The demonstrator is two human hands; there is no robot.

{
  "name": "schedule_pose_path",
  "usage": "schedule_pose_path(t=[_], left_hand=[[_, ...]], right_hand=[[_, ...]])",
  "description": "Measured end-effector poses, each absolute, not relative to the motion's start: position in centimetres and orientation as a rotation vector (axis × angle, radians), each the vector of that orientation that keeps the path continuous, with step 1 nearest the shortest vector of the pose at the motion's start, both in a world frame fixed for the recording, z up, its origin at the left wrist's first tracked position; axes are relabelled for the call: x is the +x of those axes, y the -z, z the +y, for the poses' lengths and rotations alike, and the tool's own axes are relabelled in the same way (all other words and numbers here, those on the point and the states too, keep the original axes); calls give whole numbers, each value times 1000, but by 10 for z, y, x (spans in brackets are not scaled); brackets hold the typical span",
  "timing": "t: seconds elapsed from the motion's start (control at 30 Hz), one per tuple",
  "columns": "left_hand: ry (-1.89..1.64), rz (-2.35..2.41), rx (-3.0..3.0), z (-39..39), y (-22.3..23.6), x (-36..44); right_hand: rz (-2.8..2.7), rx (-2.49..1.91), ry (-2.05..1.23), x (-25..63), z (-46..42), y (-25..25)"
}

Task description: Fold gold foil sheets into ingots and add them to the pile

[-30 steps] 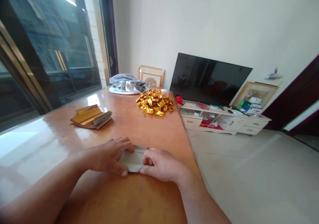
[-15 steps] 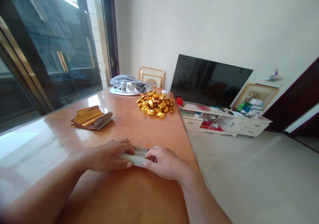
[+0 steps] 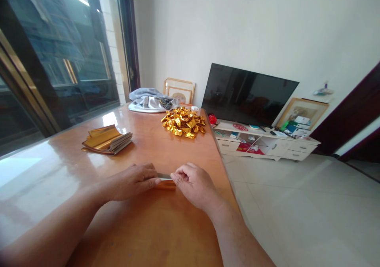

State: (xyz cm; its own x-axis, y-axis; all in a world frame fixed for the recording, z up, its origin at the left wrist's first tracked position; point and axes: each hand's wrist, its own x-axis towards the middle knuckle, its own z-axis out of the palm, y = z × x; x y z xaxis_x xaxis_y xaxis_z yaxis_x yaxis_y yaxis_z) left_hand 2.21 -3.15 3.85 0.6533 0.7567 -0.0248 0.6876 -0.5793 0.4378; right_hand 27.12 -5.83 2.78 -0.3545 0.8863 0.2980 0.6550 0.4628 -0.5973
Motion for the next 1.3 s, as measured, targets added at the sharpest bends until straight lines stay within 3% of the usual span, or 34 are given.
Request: schedule_pose_path(t=[0.43, 1.3], left_hand=[[-280, 1183, 2481, -22, -26, 26], [-364, 1222, 2417, -20, -26, 27]], right_hand=[[-2509, -1214, -275, 248, -87, -42], [-2551, -1450, -319, 234, -108, -25]])
